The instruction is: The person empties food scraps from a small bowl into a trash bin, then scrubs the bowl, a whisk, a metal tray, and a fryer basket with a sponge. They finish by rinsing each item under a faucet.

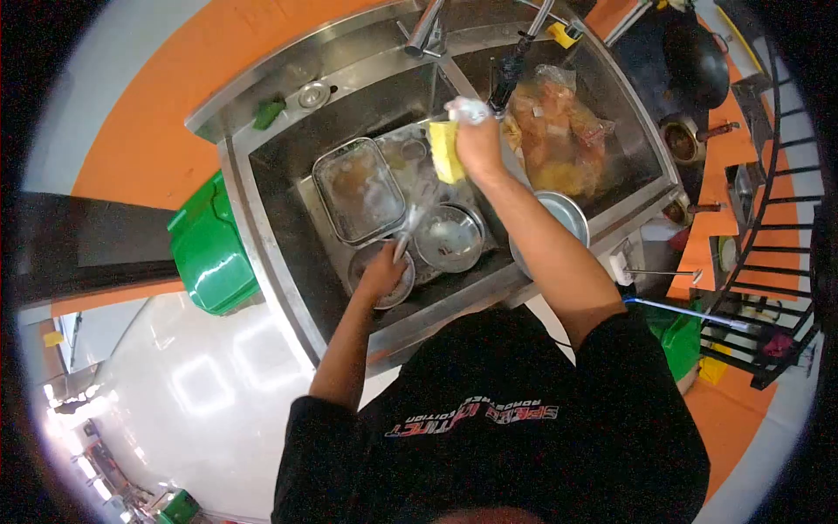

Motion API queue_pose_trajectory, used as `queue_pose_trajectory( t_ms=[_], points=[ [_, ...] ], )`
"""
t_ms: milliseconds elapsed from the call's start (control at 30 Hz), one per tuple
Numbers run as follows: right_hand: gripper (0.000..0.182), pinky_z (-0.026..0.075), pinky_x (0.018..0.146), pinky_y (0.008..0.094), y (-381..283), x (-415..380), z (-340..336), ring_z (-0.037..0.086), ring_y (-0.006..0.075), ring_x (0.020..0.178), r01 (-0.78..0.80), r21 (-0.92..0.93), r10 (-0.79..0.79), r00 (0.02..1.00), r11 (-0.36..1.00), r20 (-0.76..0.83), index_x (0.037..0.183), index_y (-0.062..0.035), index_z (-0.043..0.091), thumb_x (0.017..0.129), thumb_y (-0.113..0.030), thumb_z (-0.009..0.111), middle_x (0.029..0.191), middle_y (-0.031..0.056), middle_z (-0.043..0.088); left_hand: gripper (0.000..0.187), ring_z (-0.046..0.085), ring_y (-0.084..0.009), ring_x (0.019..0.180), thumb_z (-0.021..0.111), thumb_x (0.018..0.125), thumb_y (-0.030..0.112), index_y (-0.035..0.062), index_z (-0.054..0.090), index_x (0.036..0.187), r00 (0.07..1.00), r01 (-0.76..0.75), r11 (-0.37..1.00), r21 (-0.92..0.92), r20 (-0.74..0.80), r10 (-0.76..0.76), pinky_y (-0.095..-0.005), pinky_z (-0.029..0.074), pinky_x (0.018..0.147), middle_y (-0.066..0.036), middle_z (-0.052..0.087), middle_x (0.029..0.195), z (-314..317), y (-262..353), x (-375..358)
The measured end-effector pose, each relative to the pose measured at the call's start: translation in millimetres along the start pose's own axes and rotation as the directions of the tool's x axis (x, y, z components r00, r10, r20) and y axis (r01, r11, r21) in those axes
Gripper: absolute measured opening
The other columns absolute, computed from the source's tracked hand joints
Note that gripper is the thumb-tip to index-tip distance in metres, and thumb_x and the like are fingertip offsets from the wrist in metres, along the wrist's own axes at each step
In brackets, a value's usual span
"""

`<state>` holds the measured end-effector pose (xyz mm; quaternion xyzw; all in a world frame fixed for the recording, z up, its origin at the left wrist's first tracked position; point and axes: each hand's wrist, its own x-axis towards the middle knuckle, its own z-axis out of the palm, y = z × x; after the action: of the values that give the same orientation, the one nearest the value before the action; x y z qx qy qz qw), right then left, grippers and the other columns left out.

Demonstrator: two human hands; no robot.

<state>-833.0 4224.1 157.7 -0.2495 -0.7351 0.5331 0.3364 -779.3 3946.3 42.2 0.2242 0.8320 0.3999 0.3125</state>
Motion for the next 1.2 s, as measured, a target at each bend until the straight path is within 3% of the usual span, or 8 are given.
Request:
queue_pose_trajectory(
  t_ms=[267,533,767,833,900,1000,1133,1200],
  points=[
    [0.052,0.054,0.076,0.0332,-40,-45,-97,0.063,0.0189,0.09,-0.604,0.13,0.548,0.779,0.787,0.306,0.124,-0.0054,0.045,0.084,-0.024,0.073,0.106,0.0081,0.057,0.05,0.059,-0.0392,0.109,0.066,0.084,0.022,0.0027,0.052,0.128,0.908,-0.042,0.974,0.221,0.414,-0.055,-0.0464,0.046,0.092,-0.026,0.061,0.118,85,-65,58],
    [0.054,0.055,0.077,0.0338,-12,-73,-147,0.063,0.0208,0.093,-0.637,0.106,0.573,0.744,0.764,0.343,0.132,-0.0052,0.042,0.087,-0.015,0.069,0.113,0.0114,0.057,0.042,0.066,-0.0384,0.086,0.06,0.087,0.025,0.0024,0.055,0.122,0.782,0.357,0.929,0.096,0.513,-0.353,-0.0479,0.051,0.077,-0.021,0.068,0.101,89,-86,49],
    [0.048,0.055,0.078,0.0348,-34,-71,-144,0.063,0.022,0.094,-0.679,0.116,0.617,0.715,0.725,0.329,0.131,-0.0065,0.042,0.09,-0.013,0.066,0.111,0.0127,0.058,0.067,0.057,-0.0385,0.116,0.041,0.098,0.05,-0.0046,0.046,0.136,0.858,-0.097,0.929,0.356,0.504,-0.103,-0.0503,0.043,0.099,-0.024,0.056,0.13,59,-172,47],
    [0.047,0.055,0.077,0.0351,-41,-69,-146,0.062,0.0221,0.094,-0.683,0.094,0.626,0.709,0.725,0.325,0.131,-0.007,0.042,0.09,-0.014,0.065,0.111,0.0124,0.058,0.064,0.047,-0.0357,0.128,0.039,0.099,0.05,-0.002,0.047,0.137,0.717,0.659,0.752,-0.022,0.322,-0.619,-0.0496,0.037,0.105,-0.019,0.053,0.137,65,-225,46],
    [0.047,0.055,0.077,0.035,-37,-68,-153,0.063,0.0219,0.095,-0.675,0.107,0.616,0.718,0.73,0.322,0.132,-0.0071,0.042,0.09,-0.013,0.065,0.112,0.0122,0.058,0.048,0.06,-0.0358,0.112,0.048,0.095,0.045,0.0098,0.061,0.124,0.916,0.395,0.892,0.218,-0.172,-0.363,-0.0481,0.045,0.099,-0.019,0.062,0.122,33,-190,12],
    [0.049,0.055,0.078,0.0348,-34,-71,-162,0.063,0.0214,0.096,-0.679,0.106,0.622,0.715,0.726,0.318,0.133,-0.0071,0.042,0.09,-0.013,0.065,0.113,0.0118,0.058,0.05,0.038,-0.0308,0.136,0.055,0.095,0.033,0.0067,0.049,0.138,0.63,0.756,0.62,0.21,-0.49,-0.602,-0.0487,0.043,0.101,-0.02,0.054,0.133,98,-328,39],
    [0.051,0.054,0.081,0.0338,-32,-74,-176,0.062,0.0206,0.099,-0.702,0.123,0.634,0.694,0.702,0.34,0.135,-0.0066,0.043,0.089,-0.012,0.065,0.115,0.0116,0.059,0.052,0.047,-0.0334,0.129,0.065,0.088,0.025,0.0017,0.052,0.132,0.797,0.523,0.572,0.633,-0.125,-0.591,-0.0488,0.046,0.099,-0.023,0.056,0.129,52,-290,25],
    [0.05,0.053,0.083,0.0337,-30,-77,-183,0.062,0.0205,0.099,-0.686,0.126,0.623,0.711,0.717,0.327,0.135,-0.0062,0.043,0.089,-0.011,0.065,0.115,0.0114,0.059,0.047,0.056,-0.0372,0.118,0.068,0.081,0.019,-0.0005,0.058,0.122,0.751,0.661,0.73,0.175,-0.151,-0.643,-0.047,0.049,0.095,-0.025,0.06,0.122,44,-269,24]
  ],
)
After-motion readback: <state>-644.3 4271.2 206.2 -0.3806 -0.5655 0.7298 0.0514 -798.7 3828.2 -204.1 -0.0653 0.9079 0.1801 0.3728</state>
